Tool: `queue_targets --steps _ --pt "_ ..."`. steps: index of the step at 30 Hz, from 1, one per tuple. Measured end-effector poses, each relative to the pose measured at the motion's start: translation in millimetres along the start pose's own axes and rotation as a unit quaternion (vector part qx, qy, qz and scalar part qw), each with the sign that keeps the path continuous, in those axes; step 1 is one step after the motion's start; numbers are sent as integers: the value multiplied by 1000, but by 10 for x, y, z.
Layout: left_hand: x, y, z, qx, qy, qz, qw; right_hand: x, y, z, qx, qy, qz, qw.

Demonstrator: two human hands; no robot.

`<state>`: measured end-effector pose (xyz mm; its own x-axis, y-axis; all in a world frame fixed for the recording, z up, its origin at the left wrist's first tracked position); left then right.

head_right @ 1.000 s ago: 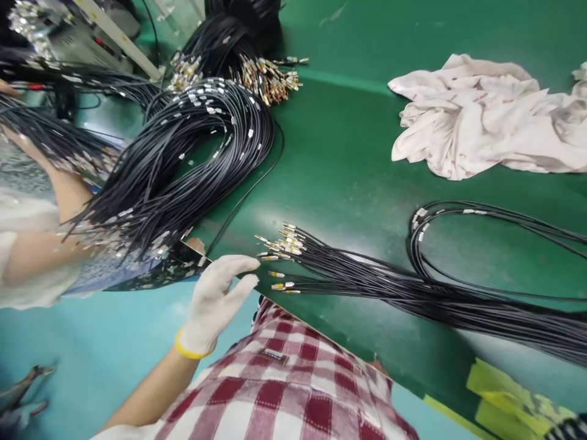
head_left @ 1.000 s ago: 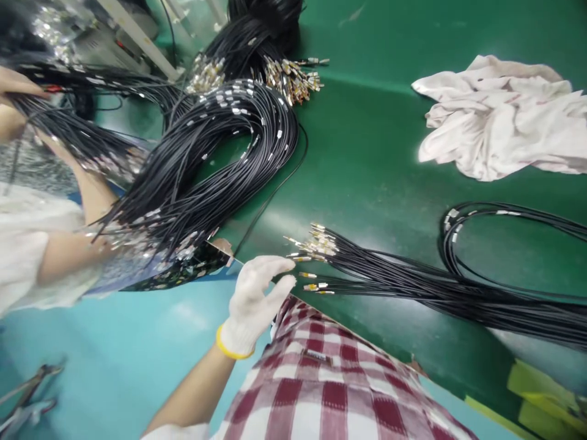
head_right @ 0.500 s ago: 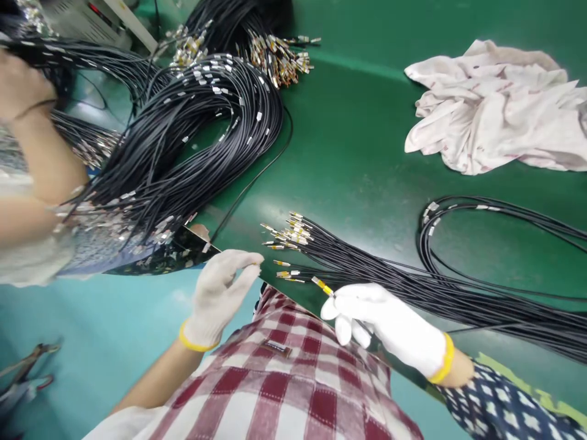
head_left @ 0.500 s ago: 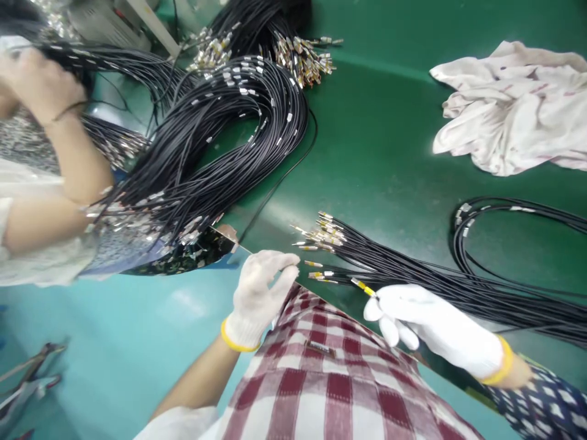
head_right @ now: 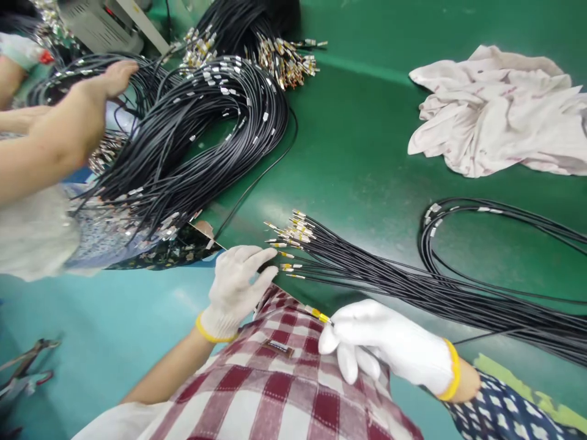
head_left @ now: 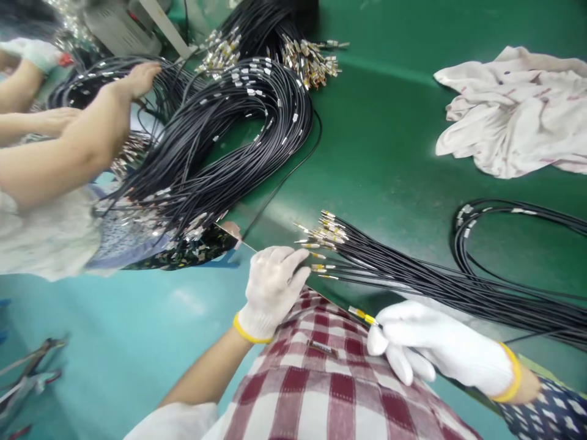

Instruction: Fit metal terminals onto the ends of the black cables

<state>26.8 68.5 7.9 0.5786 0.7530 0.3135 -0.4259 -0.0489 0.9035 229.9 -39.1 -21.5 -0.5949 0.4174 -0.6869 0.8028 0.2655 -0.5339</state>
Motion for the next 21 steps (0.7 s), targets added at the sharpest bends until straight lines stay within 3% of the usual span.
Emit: queue_targets --steps 3,6,9,16,21 --pt "17 168 152 -112 5 28 993 -27 -60 6 11 8 11 1000" --pt "126 214 478 -253 -80 -61 962 -39 -90 -63 -12 45 50 998" --pt "251 195 675 -275 -135 -109 946 -40 -106 -104 -27 54 70 996" --pt "248 -2 745 -217 -195 -158 943 -40 -110 -57 -51 43 41 997" --pt "142 -37 713 -262 -124 -229 929 -112 -68 -34 -137 10 82 987"
Point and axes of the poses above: each hand's wrist, its own x-axis towards the middle knuckle, its own y-axis out of the back of the hand, z = x × y, the point moved 6 cm from there along x, towards the middle knuckle, and after that the axes turned 6 degrees about -y, right-handed, at the moved point
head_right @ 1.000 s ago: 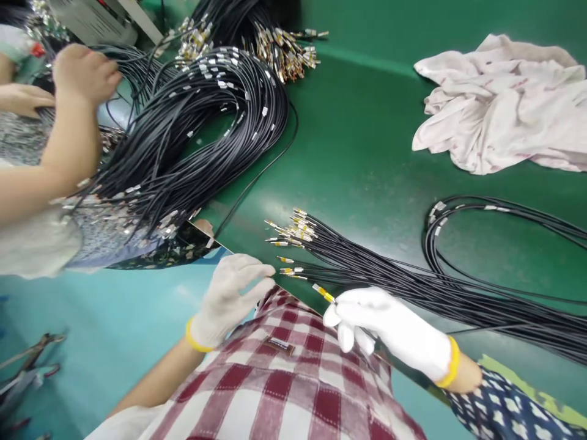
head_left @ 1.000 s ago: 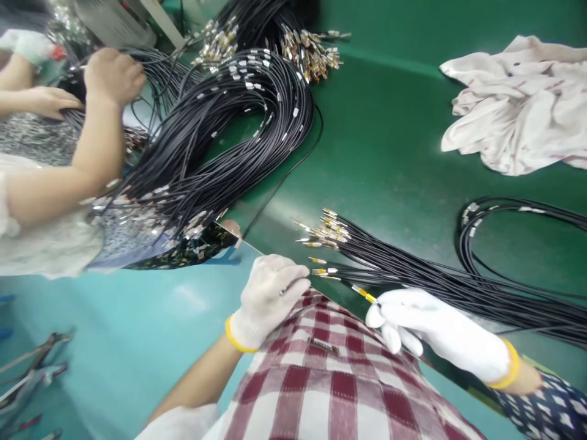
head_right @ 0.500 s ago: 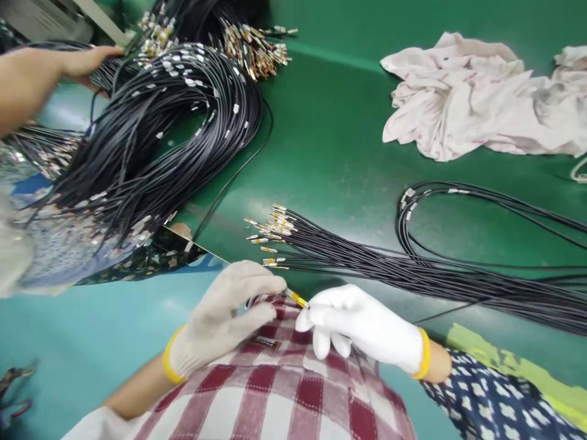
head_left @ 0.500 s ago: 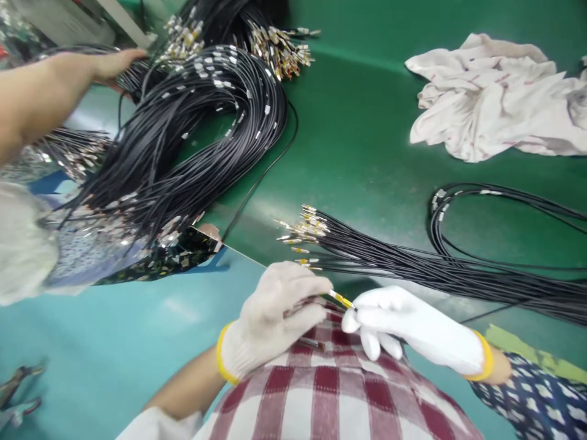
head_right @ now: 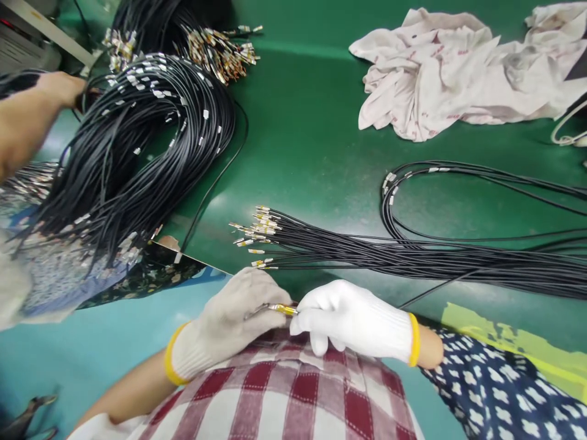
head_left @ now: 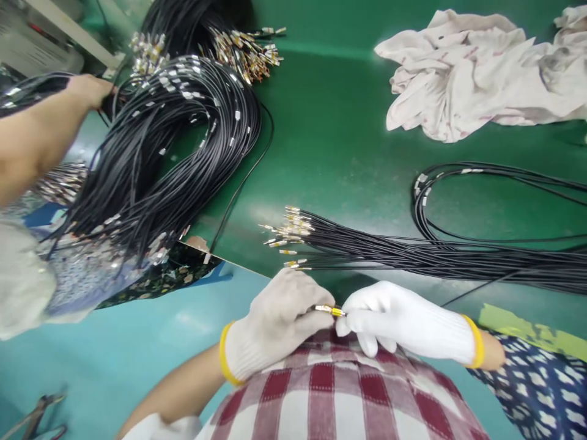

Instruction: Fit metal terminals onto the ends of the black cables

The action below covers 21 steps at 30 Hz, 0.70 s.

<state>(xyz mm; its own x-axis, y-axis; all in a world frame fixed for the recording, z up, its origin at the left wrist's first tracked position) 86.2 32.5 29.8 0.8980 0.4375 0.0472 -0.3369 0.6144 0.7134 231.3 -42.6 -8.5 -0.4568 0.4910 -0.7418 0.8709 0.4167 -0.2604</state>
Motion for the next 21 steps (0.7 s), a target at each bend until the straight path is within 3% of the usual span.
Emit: queue_targets --steps 5,7,10,13,16,19,21 --pt "-55 -25 12 -55 61 -33 996 -45 -35 -216 -179 69 68 979" --pt "-63 -38 33 -56 55 -33 996 -43 -78 -324 -281 141 128 941" --pt "-90 -81 60 -67 44 -12 997 -67 -174 -395 -395 248 208 860" --pt "-131 -133 74 -86 41 24 995 -96 -220 -343 -418 289 234 829" --pt "-157 -137 74 -85 40 47 995 -99 -170 -272 -377 259 212 864" --pt "-145 -65 94 -47 6 47 998 -33 -106 -160 -245 154 114 950" --pt "-120 -7 139 0 -41 35 999 12 -99 -92 -119 86 45 988"
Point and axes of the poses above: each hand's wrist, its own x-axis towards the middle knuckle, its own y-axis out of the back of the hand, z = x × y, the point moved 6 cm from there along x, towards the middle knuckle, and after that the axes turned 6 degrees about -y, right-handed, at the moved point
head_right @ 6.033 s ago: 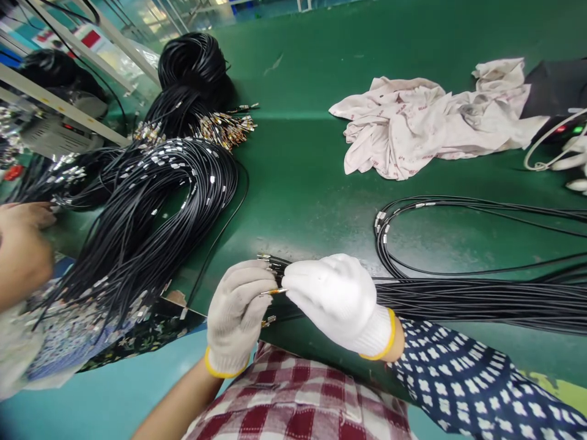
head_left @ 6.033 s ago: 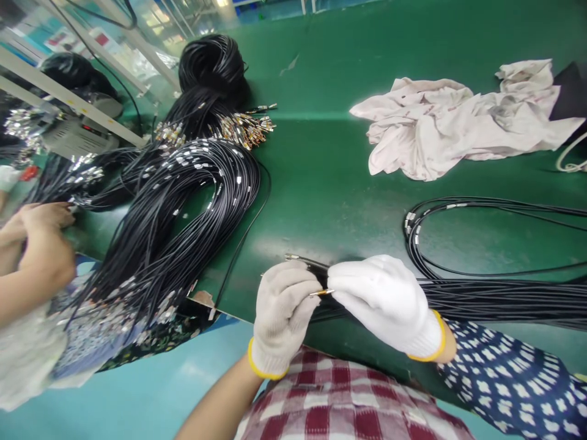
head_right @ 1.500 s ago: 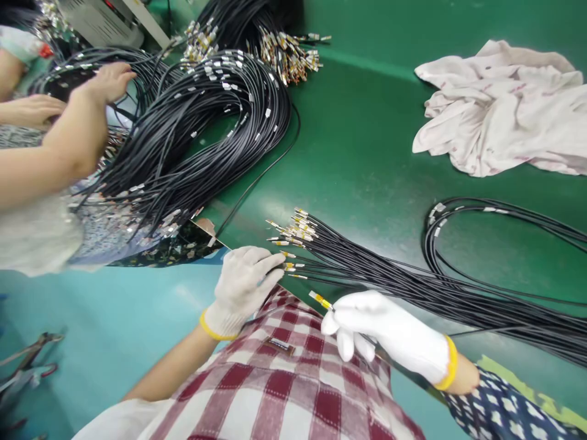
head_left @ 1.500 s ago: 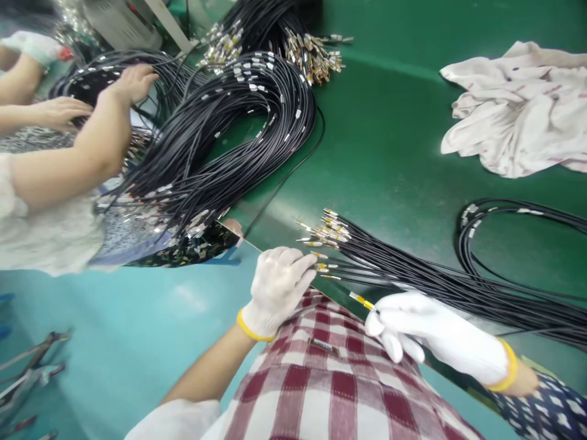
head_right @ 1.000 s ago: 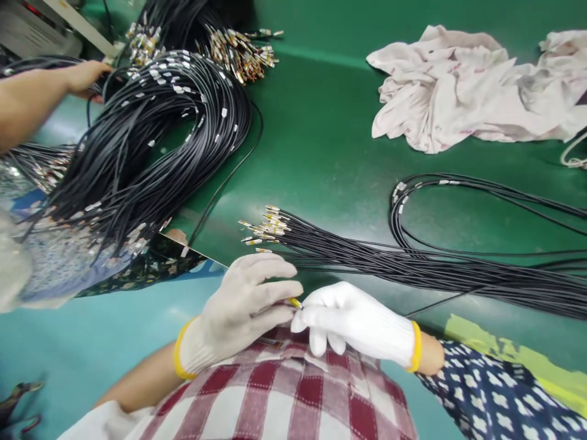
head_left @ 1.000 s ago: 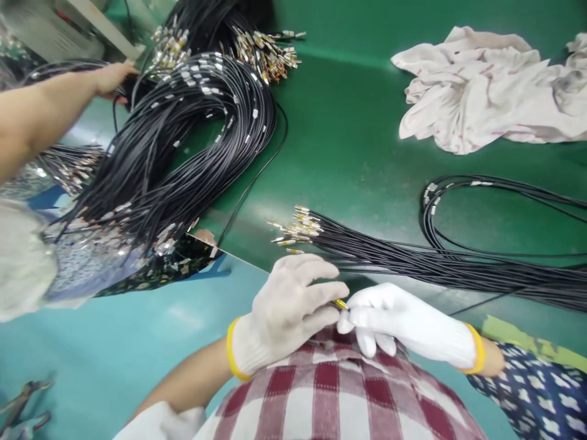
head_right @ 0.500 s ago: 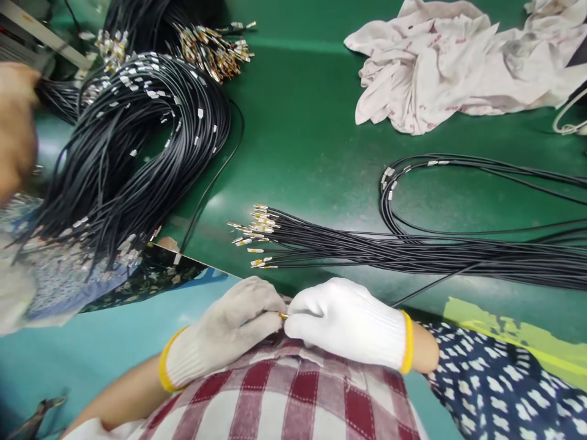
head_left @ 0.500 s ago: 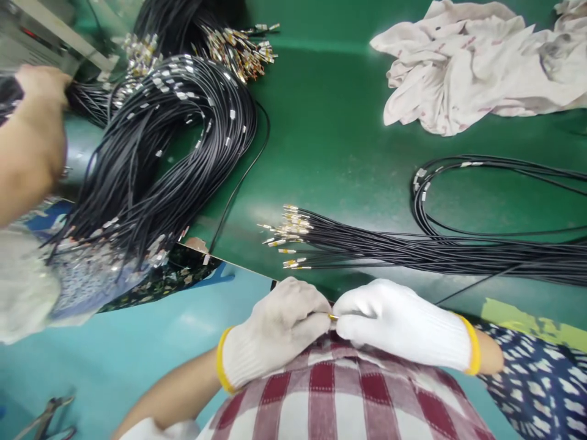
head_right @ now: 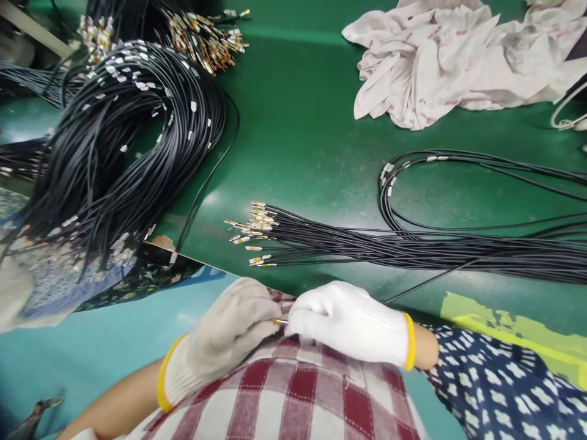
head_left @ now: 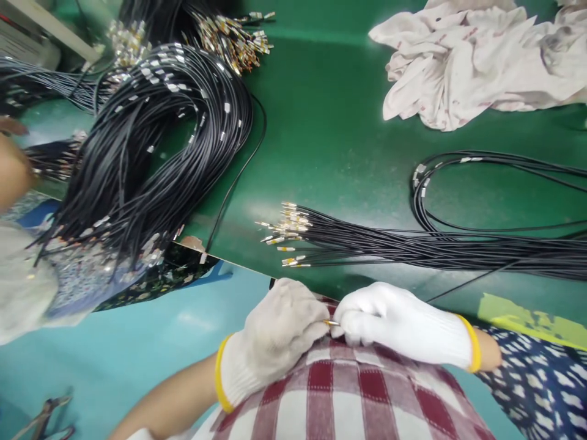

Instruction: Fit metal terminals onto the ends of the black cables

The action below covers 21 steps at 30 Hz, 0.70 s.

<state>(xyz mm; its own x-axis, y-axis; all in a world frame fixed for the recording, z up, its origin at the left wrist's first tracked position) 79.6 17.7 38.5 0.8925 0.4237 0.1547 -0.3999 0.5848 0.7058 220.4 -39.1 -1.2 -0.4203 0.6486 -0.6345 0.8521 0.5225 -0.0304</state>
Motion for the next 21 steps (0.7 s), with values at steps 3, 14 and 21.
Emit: queue_targets --steps 3,14,21 --pt "45 68 62 77 -55 -8 995 38 -23 15 93 -31 -33 995" --pt "-41 89 42 123 -71 13 990 -81 3 -342 -235 137 190 944" --pt "-64 71 -37 52 -21 25 998 -152 14 -354 -327 211 296 872"
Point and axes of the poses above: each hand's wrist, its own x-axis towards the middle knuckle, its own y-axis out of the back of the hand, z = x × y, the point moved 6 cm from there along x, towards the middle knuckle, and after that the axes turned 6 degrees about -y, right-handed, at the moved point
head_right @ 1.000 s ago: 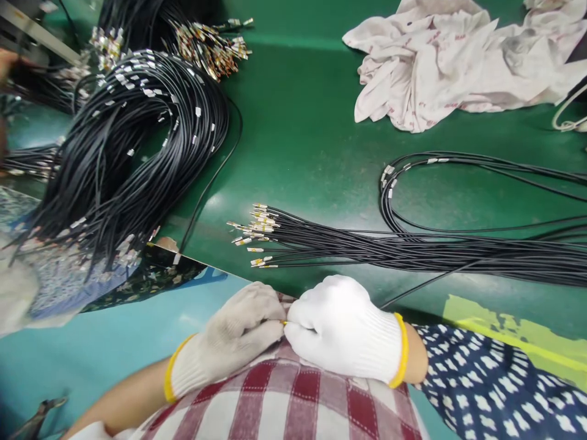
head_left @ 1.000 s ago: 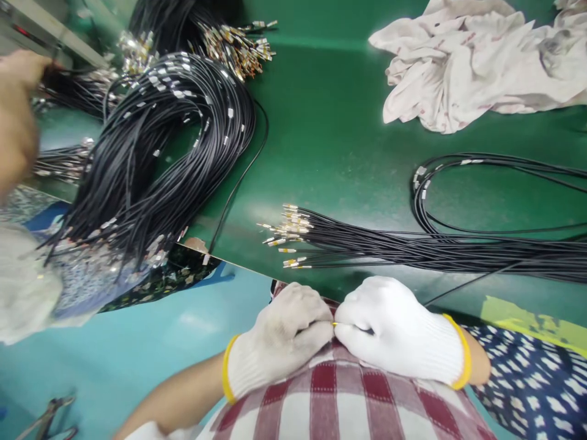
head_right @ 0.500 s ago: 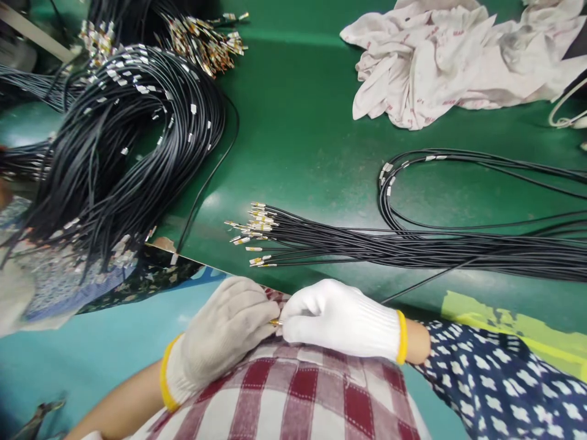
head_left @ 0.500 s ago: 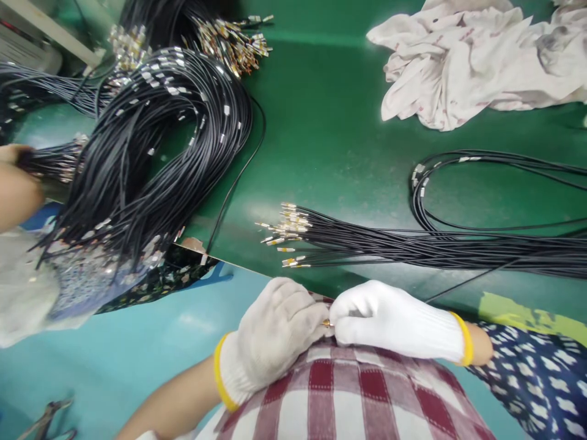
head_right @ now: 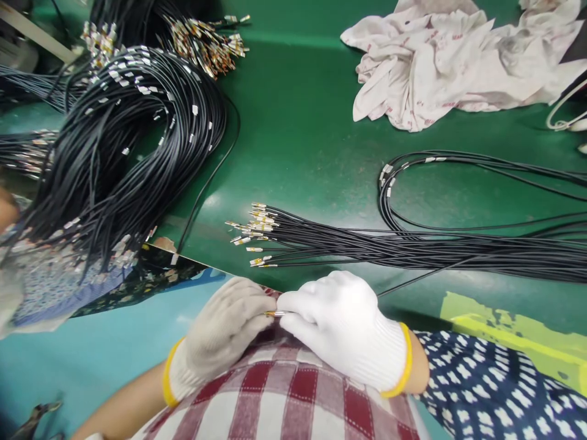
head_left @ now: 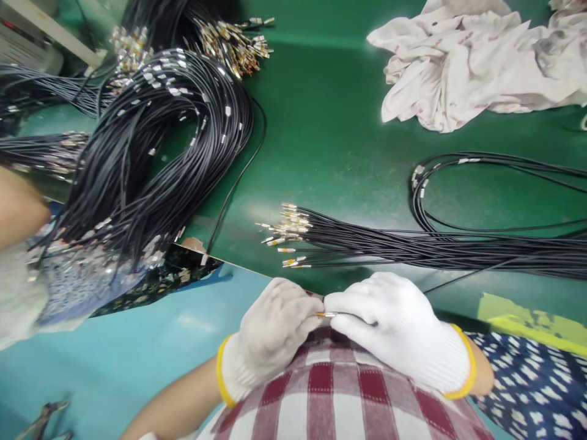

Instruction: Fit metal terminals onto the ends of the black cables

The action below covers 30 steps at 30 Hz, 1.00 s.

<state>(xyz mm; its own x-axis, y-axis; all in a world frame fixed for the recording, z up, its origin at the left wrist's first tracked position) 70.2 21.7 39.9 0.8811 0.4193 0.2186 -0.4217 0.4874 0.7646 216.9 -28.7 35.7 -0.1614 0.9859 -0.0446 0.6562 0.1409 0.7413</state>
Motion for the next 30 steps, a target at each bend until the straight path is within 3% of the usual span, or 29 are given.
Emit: queue_targets --steps 3,6,9,11,13,16,21,23,25,28,30 --pt "10 -21 -22 -43 55 10 998 9 -4 -31 -48 29 -2 998" --pt "17 -117 -86 -157 178 -43 970 50 32 -57 -105 35 15 994" --pt "-50 -250 -152 -334 344 -78 874 102 61 -109 -129 64 5 990" --pt "-84 -315 -163 -436 405 -61 802 127 74 -170 -118 111 -2 987" --pt "-91 -371 -166 -504 421 -44 753 155 110 -204 -110 134 34 984" --pt "-95 -455 -181 -564 428 -25 706 197 118 -195 -113 123 92 982" --pt "-80 -545 -176 -656 420 23 627 179 68 -137 -58 144 85 984" --pt "-78 -539 -184 -668 415 40 616 124 78 -87 -30 156 54 986" --pt "-88 -522 -204 -648 425 38 631 67 125 4 -29 130 55 990" --pt "-88 -494 -212 -612 440 12 656 9 212 142 -41 53 104 992" --pt "-83 -468 -206 -586 448 -8 675 15 191 171 -16 21 90 996"
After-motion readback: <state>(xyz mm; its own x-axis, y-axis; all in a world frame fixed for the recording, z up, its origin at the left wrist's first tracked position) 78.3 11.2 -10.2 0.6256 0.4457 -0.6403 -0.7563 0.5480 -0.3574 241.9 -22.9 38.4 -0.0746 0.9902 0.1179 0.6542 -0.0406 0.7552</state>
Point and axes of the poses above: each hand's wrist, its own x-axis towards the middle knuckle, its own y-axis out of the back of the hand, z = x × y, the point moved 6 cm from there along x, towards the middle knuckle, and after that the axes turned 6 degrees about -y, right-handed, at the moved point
